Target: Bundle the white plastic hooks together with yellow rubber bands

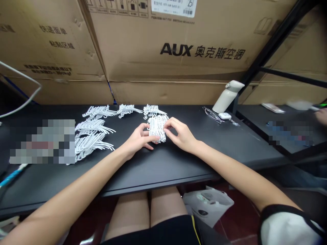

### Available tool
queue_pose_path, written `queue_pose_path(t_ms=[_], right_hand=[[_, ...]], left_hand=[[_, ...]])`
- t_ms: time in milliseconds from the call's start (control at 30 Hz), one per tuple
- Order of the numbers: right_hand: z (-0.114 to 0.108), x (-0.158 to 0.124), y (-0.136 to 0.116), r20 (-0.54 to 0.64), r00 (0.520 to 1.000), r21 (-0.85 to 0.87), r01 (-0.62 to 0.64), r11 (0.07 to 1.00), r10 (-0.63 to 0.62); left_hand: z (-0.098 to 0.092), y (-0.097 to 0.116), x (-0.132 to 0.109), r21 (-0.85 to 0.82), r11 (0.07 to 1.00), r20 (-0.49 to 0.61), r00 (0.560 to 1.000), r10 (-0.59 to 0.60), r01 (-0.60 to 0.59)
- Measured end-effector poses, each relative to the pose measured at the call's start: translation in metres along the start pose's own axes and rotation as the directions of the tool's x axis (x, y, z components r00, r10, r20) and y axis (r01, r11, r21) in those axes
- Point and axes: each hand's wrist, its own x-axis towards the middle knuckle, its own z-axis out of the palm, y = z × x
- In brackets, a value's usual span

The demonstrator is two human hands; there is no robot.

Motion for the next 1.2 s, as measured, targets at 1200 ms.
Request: queue_pose_path(t_ms=[1200], right_hand=[[0.0012, -0.0019, -0.0016, 0.174, 0.981, -0.128, 0.11, 0.986, -0.087]], left_hand=[[0.0024, -0.0016, -0.0009, 0.044, 0.999, -0.021, 1.0, -0.005, 0.006]])
